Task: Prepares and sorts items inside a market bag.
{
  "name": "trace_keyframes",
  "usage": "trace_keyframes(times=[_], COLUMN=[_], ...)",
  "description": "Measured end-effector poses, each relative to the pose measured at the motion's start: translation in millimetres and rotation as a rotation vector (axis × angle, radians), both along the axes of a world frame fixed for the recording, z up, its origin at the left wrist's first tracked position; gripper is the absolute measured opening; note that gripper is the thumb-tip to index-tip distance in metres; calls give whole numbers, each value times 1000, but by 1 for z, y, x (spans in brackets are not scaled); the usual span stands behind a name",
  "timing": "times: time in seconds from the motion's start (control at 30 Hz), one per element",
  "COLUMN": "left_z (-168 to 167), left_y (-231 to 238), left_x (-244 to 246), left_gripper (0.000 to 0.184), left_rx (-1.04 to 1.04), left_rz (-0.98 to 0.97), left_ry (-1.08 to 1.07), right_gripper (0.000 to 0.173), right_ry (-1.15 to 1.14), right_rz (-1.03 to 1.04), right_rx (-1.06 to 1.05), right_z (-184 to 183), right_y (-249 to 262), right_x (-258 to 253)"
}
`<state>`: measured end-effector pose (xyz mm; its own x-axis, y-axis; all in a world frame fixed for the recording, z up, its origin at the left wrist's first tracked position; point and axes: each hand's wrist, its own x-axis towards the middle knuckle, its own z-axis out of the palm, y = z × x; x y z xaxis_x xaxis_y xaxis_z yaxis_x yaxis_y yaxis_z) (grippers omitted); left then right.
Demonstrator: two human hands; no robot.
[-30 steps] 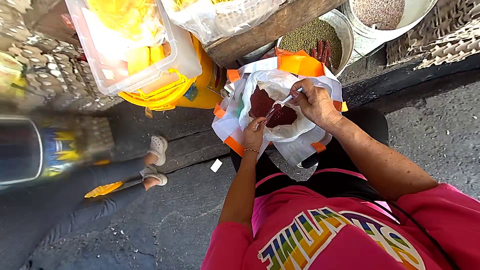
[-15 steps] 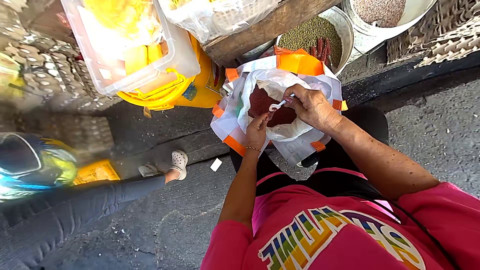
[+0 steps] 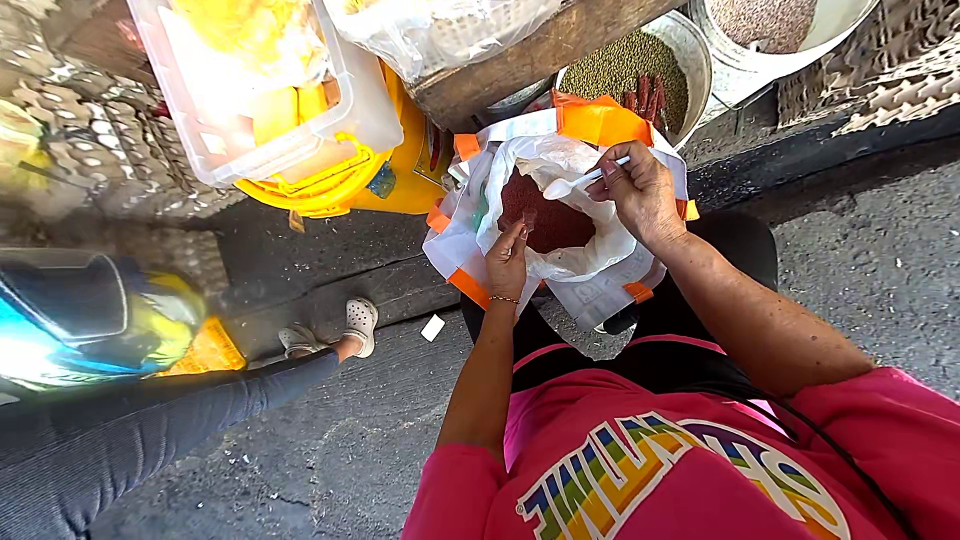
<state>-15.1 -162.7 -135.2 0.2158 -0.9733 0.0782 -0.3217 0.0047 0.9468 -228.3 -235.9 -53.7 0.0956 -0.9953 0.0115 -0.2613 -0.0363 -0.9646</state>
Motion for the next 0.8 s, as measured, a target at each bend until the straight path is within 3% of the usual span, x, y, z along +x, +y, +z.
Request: trace_keyframes(times=[0.23, 0.4, 0.6, 0.8], left_z=[28, 47, 52, 43], left_y=[-6, -9, -2, 13], left_x=[2, 10, 17, 15], left_gripper=[25, 26, 29, 32], left_rx=[-201, -290, -184, 37], left_rz=[64, 41, -9, 32], left_ry=[70, 71, -19, -88], right_gripper=[28, 30, 34, 37], right_ry=[266, 355, 115, -77], right_rz=[147, 121, 140, -49], right_rx=[170, 285, 644, 721], right_z=[-65, -108, -134, -114], right_y=[-7, -20, -14, -3], right_x=[18, 34, 55, 29])
